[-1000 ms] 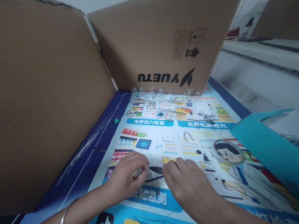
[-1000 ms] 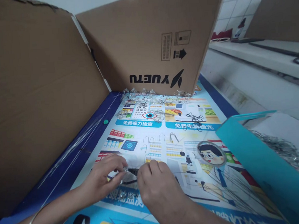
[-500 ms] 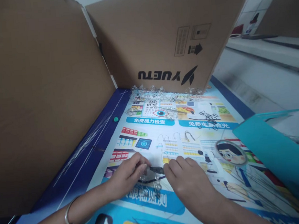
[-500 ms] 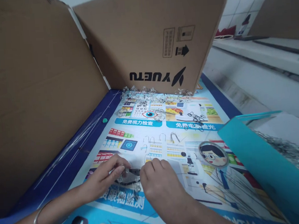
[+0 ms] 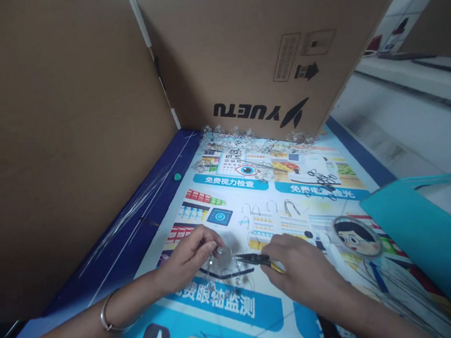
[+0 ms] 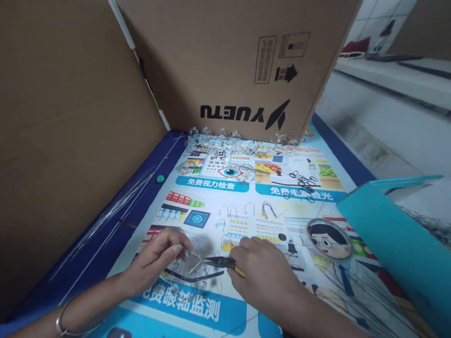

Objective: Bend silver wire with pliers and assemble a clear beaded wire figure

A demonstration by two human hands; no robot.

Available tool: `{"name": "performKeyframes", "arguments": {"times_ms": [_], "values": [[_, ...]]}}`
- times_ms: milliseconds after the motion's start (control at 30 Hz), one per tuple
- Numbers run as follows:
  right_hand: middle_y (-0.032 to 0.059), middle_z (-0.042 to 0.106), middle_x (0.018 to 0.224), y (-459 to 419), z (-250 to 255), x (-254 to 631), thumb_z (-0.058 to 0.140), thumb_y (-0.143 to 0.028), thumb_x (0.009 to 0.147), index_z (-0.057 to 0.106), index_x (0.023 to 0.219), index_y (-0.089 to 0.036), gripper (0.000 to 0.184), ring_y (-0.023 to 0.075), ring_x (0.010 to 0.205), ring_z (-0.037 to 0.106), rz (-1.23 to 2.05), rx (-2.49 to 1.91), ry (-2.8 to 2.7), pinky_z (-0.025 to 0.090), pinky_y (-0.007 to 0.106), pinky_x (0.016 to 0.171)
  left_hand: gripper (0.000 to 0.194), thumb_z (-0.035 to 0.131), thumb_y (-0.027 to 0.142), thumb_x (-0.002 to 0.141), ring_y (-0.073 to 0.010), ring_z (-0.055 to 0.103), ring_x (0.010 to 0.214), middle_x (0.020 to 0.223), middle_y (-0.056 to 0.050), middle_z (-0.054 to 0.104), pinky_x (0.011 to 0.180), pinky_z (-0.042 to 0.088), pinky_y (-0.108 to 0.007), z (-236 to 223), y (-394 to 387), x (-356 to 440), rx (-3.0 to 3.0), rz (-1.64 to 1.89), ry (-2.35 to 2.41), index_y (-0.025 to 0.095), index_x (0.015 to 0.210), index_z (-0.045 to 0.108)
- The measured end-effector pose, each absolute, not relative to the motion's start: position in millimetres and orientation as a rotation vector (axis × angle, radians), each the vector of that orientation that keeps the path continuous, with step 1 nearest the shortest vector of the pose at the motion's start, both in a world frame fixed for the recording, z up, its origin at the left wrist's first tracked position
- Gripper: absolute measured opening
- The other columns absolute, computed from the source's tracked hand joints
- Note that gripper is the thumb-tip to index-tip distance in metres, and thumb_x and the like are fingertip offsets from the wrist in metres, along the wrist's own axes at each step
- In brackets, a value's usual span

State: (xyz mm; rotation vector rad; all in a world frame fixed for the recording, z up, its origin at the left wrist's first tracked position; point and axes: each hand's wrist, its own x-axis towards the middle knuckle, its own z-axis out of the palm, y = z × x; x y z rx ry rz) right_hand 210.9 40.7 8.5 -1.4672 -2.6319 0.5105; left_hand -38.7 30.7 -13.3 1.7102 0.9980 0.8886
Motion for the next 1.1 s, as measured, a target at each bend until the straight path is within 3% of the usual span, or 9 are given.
{"name": "performKeyframes", "arguments": {"times_ms": [267,433,667,933,1100], "values": [[-0.0007,0.06,0.073,43,9,203,0.054,-0.022,0.078,0.063,0.074,-0.022,0.01,0.0144,0.07,0.055,0.743,-1.44,-2.571,0.031,0.023,0.058,0.014,0.037,0.024,0.094,-0.0136,0.052,0.078,0.092,-0.005,0.056,0.071,0.041,-0.027,-12,29,-37,1.755,0.88,0.973,0.018,0.085,0.045],[0.0,0.06,0.073,36,1,204,0.056,-0.019,0.077,0.064,0.076,-0.022,0.009,0.0166,0.073,0.054,0.4,-1.352,-2.568,0.03,0.025,0.06,0.015,0.039,0.026,0.092,-0.0144,0.052,0.079,0.088,-0.004,0.057,0.071,0.04,-0.027,-5,29,-36,1.746,0.832,1.061,0.017,0.083,0.046],[0.0005,0.054,0.066,27,0,201,0.058,-0.012,0.072,0.059,0.071,-0.02,0.008,0.0156,0.064,0.045,-0.046,-1.131,-2.508,0.024,0.029,0.059,0.015,0.043,0.024,0.088,-0.0122,0.046,0.067,0.072,0.0,0.05,0.062,0.038,-0.024,1,19,-32,1.793,0.821,1.26,0.017,0.075,0.046],[0.001,0.052,0.068,24,3,200,0.055,-0.011,0.075,0.058,0.075,-0.019,0.009,0.0165,0.065,0.042,-0.214,-1.102,-2.517,0.023,0.03,0.06,0.012,0.042,0.018,0.087,-0.014,0.05,0.07,0.074,-0.001,0.053,0.064,0.039,-0.026,3,21,-30,1.969,0.83,1.315,0.018,0.079,0.05],[0.002,0.052,0.068,23,6,200,0.06,-0.013,0.074,0.06,0.081,-0.018,0.009,0.0177,0.065,0.041,-0.393,-1.101,-2.562,0.023,0.032,0.061,0.009,0.043,0.014,0.087,-0.0179,0.052,0.082,0.084,-0.005,0.058,0.075,0.039,-0.031,2,21,-30,2.21,0.951,1.21,0.019,0.084,0.05]]}}
